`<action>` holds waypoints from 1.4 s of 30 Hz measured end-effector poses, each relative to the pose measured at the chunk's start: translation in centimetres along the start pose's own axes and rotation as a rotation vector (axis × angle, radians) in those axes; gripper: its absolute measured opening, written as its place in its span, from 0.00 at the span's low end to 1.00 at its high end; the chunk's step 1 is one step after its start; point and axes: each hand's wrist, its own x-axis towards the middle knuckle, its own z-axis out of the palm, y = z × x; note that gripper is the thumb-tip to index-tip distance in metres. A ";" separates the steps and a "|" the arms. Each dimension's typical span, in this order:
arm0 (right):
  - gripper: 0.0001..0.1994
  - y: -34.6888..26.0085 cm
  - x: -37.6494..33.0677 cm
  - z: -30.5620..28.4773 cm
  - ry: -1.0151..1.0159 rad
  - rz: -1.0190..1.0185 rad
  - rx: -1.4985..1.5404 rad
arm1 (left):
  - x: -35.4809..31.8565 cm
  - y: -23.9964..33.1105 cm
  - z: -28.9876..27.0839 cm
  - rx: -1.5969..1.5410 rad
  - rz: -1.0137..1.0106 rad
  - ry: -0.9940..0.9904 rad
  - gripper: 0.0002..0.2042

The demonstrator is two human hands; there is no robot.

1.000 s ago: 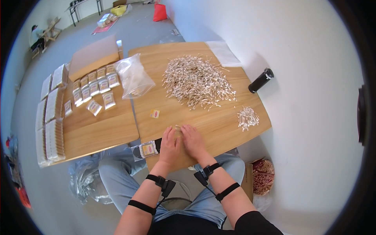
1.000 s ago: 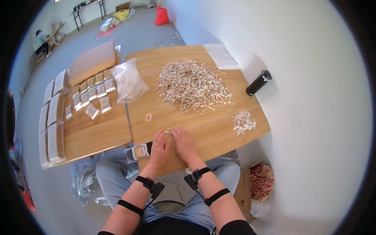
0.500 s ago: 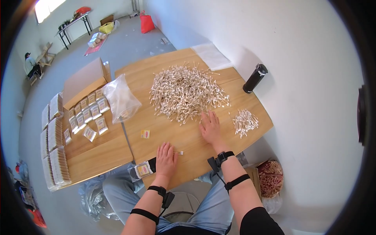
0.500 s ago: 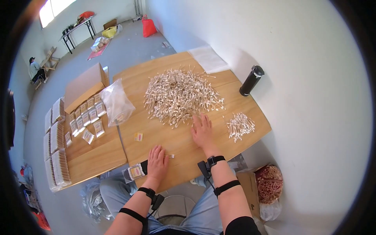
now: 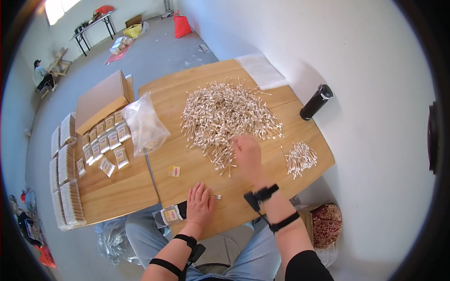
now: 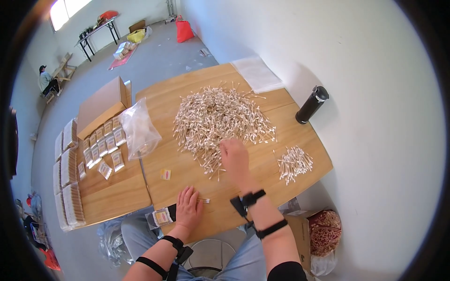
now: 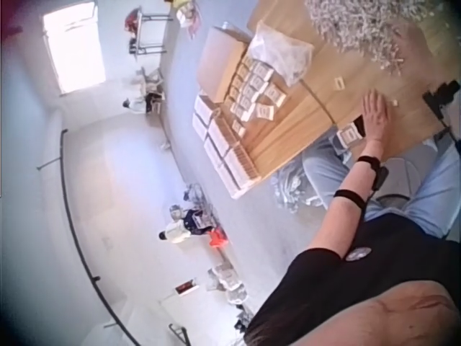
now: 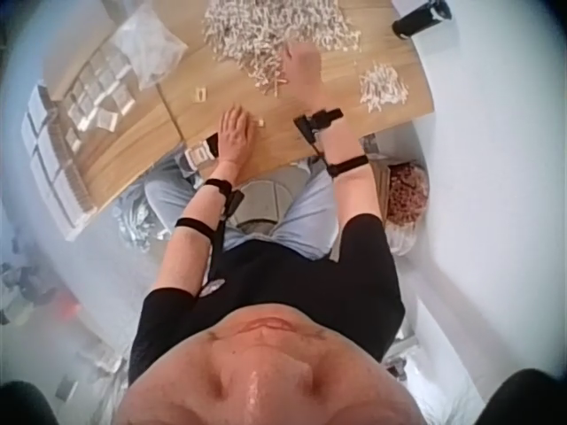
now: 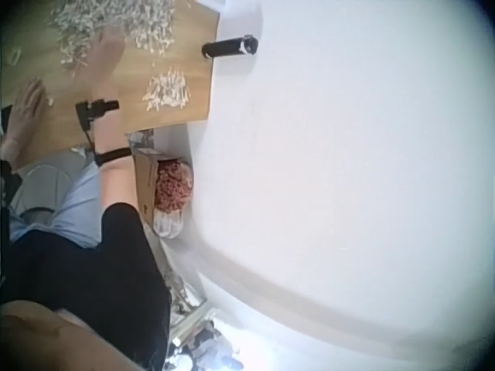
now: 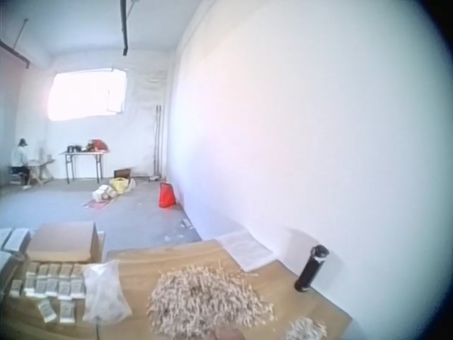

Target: Sort and arrange a large quantity of cotton swabs on a wooden table into neat rows.

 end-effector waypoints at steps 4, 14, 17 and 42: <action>0.06 3.5 7.8 1.9 0.125 0.013 -0.168 | -0.1 -0.2 0.4 0.027 0.001 -0.016 0.19; 0.06 4.4 10.8 3.5 -0.055 0.124 -0.290 | -0.5 0.0 0.1 0.007 0.004 -0.032 0.19; 0.04 3.9 9.2 -0.1 0.071 0.072 -0.287 | -0.5 -0.1 0.5 0.003 0.001 -0.041 0.19; 0.09 5.1 -9.9 -6.7 0.247 0.276 -0.310 | -0.1 -0.3 0.7 0.068 0.028 -0.029 0.16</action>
